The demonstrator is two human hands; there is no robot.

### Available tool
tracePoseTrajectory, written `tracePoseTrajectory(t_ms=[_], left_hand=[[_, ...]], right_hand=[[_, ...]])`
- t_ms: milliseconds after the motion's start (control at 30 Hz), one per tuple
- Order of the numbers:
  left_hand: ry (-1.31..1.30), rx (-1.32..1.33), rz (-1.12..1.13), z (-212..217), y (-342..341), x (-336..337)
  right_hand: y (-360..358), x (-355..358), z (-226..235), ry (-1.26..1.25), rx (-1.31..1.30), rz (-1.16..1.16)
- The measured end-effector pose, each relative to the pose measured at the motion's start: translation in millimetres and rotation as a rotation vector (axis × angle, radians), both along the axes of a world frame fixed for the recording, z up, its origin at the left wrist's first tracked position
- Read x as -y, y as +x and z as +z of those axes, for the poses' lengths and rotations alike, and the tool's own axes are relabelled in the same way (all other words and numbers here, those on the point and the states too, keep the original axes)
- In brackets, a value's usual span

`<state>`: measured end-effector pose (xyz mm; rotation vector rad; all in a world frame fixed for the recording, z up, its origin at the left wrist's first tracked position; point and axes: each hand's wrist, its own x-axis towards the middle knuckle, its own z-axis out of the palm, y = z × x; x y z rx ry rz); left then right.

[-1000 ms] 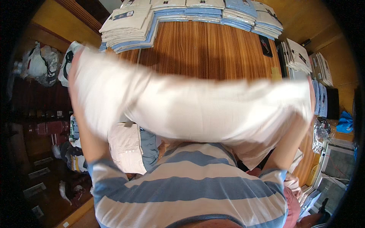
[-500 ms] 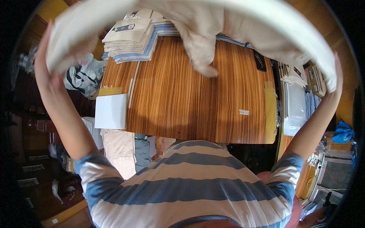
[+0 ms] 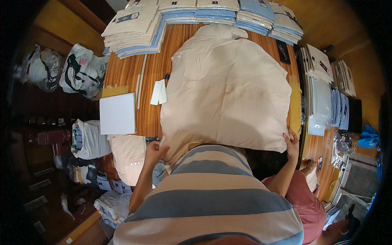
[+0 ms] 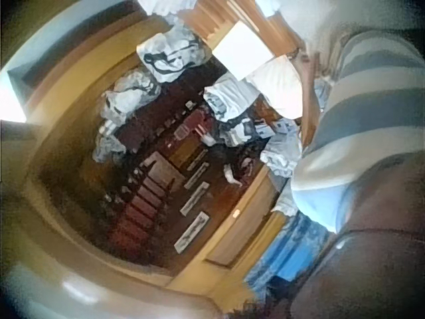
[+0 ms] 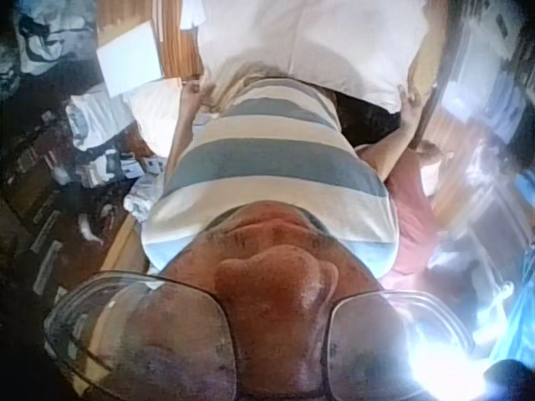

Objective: The person spreads out garments on a wooden table, smoothing them by hand and using a tool to trim loose threads near the buttons and seams before folding the items over cardboard inserts.

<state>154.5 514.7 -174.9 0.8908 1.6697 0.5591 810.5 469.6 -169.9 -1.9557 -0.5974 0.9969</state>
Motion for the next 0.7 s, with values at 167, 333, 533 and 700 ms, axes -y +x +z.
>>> tracePoseTrajectory(t_ms=[167, 333, 533, 700], left_hand=[[0.388, -0.693, -0.510, 20, 48, -71], [1.015, -0.752, -0.689, -11, 65, -126], [0.807, -0.545, -0.306, -26, 54, -102], [0.191, -0.667, -0.405, -9, 62, -97]], right_hand=[[27, 61, -67, 0.100, 0.185, -0.138], [-32, 42, -32, -0.254, 0.570, -0.066], [-22, 66, -50, -0.305, 0.768, -0.072], [-22, 70, -67, -0.386, 0.768, -0.062]])
